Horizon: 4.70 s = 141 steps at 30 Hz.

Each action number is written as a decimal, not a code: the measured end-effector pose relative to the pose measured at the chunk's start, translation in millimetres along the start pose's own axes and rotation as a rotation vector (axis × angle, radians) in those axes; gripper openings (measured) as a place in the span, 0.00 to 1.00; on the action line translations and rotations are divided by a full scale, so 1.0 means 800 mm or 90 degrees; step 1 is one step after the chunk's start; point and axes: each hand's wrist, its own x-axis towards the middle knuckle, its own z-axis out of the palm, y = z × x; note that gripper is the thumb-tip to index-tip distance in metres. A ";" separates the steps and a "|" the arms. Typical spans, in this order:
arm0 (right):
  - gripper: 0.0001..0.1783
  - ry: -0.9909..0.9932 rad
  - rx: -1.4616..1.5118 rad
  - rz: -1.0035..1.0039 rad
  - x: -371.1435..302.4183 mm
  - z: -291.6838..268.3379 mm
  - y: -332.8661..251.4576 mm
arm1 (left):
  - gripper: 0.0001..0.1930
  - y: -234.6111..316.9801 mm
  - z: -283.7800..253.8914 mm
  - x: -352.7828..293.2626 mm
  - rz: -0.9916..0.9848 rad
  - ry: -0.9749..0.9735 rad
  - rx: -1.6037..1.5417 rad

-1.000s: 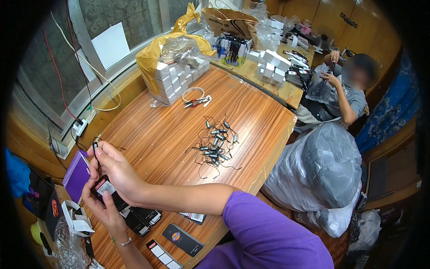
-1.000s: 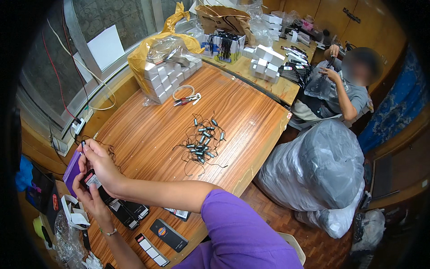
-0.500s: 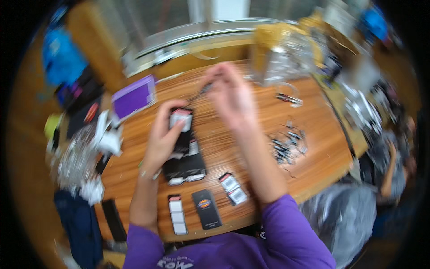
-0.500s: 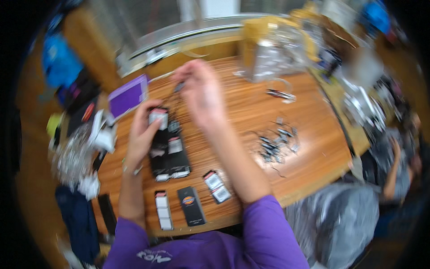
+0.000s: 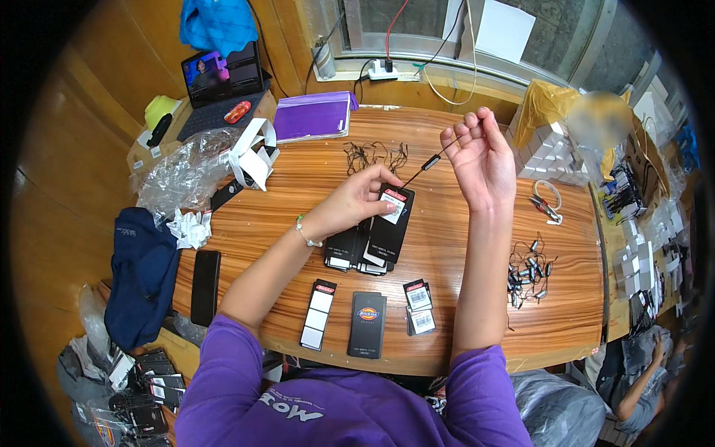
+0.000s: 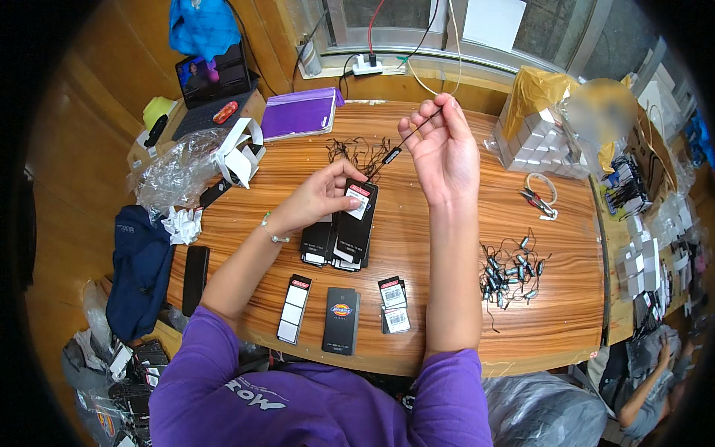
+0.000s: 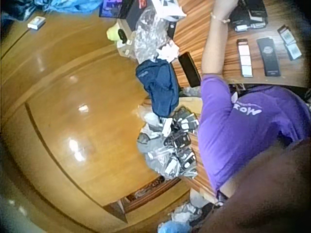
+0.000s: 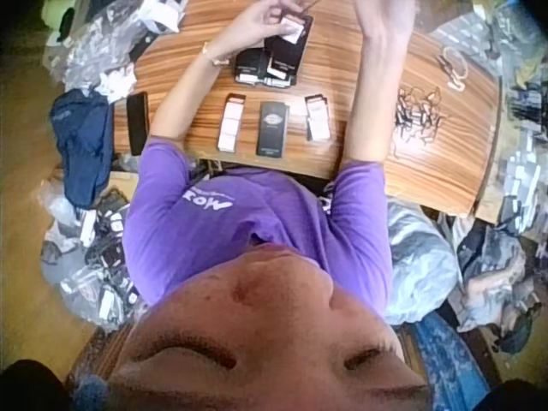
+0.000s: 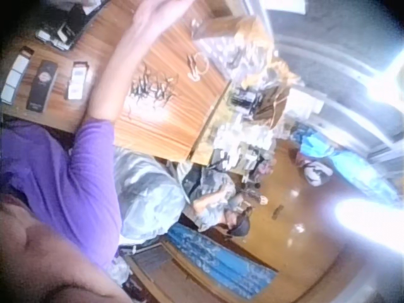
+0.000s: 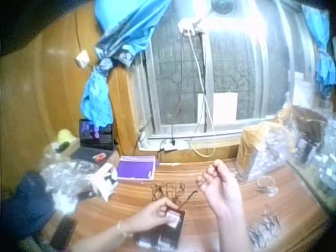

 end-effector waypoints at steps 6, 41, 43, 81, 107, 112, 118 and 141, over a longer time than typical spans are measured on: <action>0.09 0.024 -0.187 -0.007 0.010 -0.014 0.045 | 0.14 -0.024 0.005 -0.013 -0.040 0.092 0.030; 0.06 -0.476 -0.308 -0.323 -0.220 0.188 0.019 | 0.22 -0.096 -0.072 -0.139 0.346 0.577 0.630; 0.08 -0.403 -0.333 -0.344 -0.221 0.196 0.021 | 0.22 -0.104 -0.074 -0.133 0.341 0.572 0.592; 0.03 -0.141 -1.082 -0.613 -0.079 0.093 -0.022 | 0.20 -0.099 -0.078 -0.130 0.366 0.567 0.639; 0.22 -0.184 -1.259 0.218 -0.228 -0.049 0.022 | 0.27 -0.058 0.080 -0.176 0.208 0.074 0.669; 0.20 -0.138 -1.157 0.282 -0.222 -0.054 0.021 | 0.13 -0.049 0.089 -0.183 -0.163 0.042 0.149; 0.10 0.008 -1.062 0.232 -0.234 -0.065 0.020 | 0.09 -0.063 0.074 -0.165 -0.157 0.076 -0.081; 0.06 0.114 -0.901 -0.059 -0.271 -0.003 0.053 | 0.10 -0.037 0.102 -0.130 -0.114 0.117 -0.083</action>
